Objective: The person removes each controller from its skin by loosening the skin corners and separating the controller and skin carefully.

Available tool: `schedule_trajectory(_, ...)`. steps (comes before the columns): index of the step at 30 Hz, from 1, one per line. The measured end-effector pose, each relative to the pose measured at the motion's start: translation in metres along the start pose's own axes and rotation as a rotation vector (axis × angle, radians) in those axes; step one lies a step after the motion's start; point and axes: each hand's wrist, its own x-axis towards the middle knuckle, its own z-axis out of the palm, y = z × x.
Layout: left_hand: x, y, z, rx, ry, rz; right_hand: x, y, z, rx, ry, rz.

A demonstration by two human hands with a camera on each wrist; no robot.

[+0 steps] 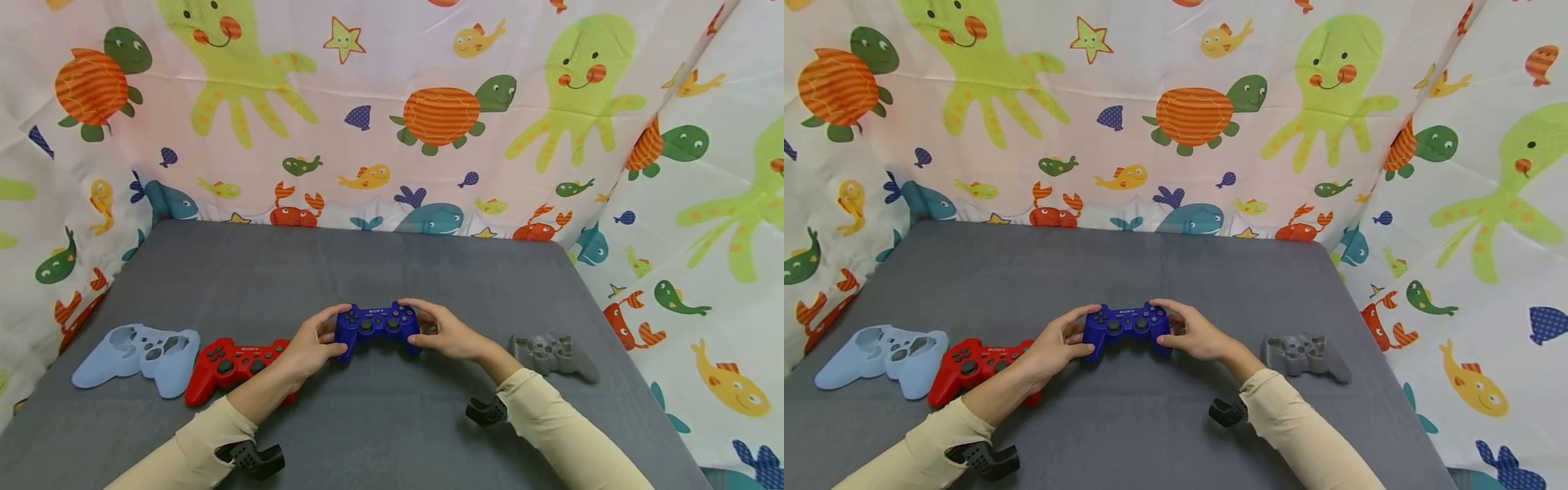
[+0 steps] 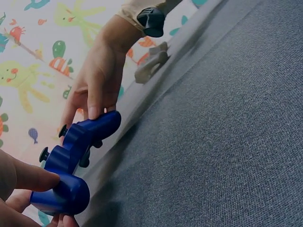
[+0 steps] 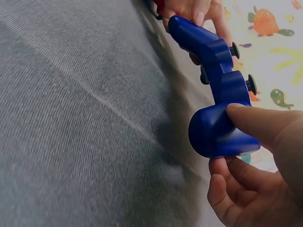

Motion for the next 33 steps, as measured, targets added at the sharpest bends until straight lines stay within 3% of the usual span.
schedule_trajectory(10, 0.005, 0.002, 0.012, -0.019, 0.018, 0.009, -0.009, 0.000, -0.008, -0.015, 0.005, 0.019)
schedule_trajectory(19, 0.008, 0.005, 0.024, -0.011, -0.012, 0.041, -0.021, 0.000, -0.015, -0.078, 0.017, 0.020)
schedule_trajectory(33, 0.019, 0.007, 0.043, 0.001, -0.021, 0.083, -0.038, 0.003, -0.026, -0.071, 0.039, 0.037)
